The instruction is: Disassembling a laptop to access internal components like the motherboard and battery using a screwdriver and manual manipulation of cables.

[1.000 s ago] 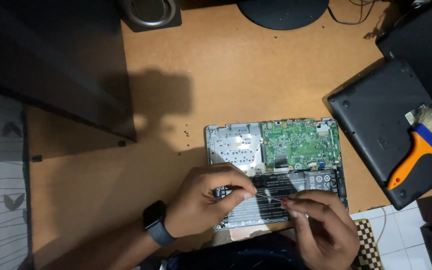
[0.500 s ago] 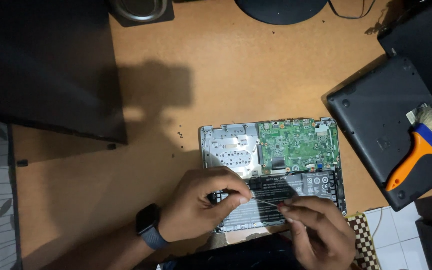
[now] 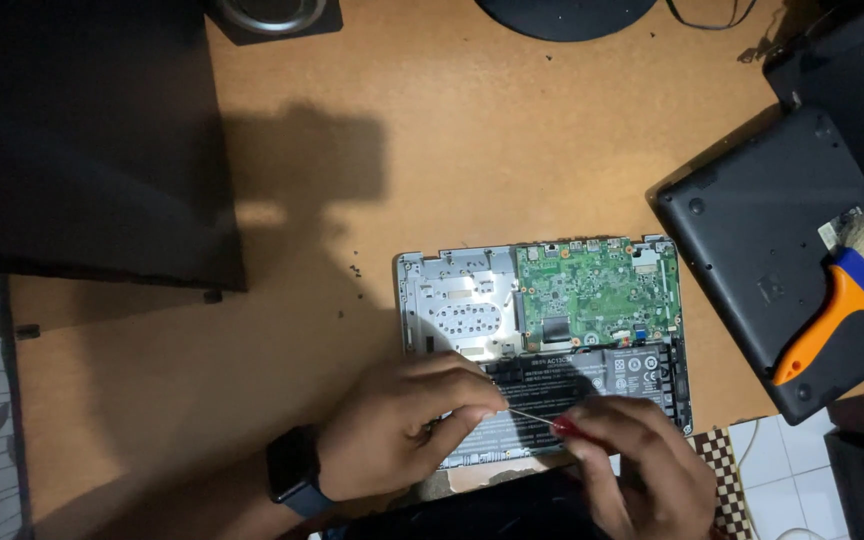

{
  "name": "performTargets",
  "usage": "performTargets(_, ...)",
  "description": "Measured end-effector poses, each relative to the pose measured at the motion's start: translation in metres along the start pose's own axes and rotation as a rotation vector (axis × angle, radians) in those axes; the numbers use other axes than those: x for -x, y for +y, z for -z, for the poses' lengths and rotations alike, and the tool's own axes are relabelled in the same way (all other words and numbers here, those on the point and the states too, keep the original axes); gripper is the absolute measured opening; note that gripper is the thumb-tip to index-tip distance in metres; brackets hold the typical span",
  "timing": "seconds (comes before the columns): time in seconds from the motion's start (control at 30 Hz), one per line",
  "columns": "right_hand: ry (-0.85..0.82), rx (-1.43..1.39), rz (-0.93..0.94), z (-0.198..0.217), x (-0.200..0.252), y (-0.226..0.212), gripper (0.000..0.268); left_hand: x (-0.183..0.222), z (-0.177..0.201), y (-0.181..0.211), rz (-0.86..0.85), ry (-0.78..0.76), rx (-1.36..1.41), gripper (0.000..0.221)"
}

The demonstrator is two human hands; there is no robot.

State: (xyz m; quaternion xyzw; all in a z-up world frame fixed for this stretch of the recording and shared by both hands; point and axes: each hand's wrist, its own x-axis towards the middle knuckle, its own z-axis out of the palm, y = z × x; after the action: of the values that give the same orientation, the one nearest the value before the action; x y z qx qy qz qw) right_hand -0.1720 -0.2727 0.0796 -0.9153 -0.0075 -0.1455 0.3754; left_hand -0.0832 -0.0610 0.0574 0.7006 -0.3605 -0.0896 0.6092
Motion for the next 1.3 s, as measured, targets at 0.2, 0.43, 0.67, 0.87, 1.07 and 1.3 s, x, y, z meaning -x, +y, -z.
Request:
performTargets(0.2, 0.103, -0.637, -0.160, -0.024, 0.008, 0.009, 0.016, 0.000, 0.000, 0.001, 0.010, -0.040, 0.004, 0.016)
performTargets(0.43, 0.030, -0.654, -0.392, -0.024, -0.014, 0.016, 0.021, 0.001, 0.001, 0.002, -0.039, -0.020, -0.069, 0.012)
performTargets(0.67, 0.016, -0.836, -0.512, -0.031, -0.015, 0.030, 0.023, 0.004, 0.001, -0.005, -0.004, 0.024, -0.122, 0.023)
performTargets(0.87, 0.147, -0.746, -0.457, -0.019, -0.032, 0.033, 0.023, 0.000, 0.009, -0.004, -0.028, -0.049, -0.185, 0.048)
performTargets(1.07, 0.125, -0.510, -0.154, 0.013, -0.077, 0.089, 0.020, 0.010, 0.005, -0.021, -0.148, -0.178, -0.355, 0.042)
performTargets(1.3, -0.044, -0.227, -0.065, 0.020, -0.109, 0.097, 0.022, 0.011, -0.003, -0.045, -0.244, -0.341, -0.485, 0.027)
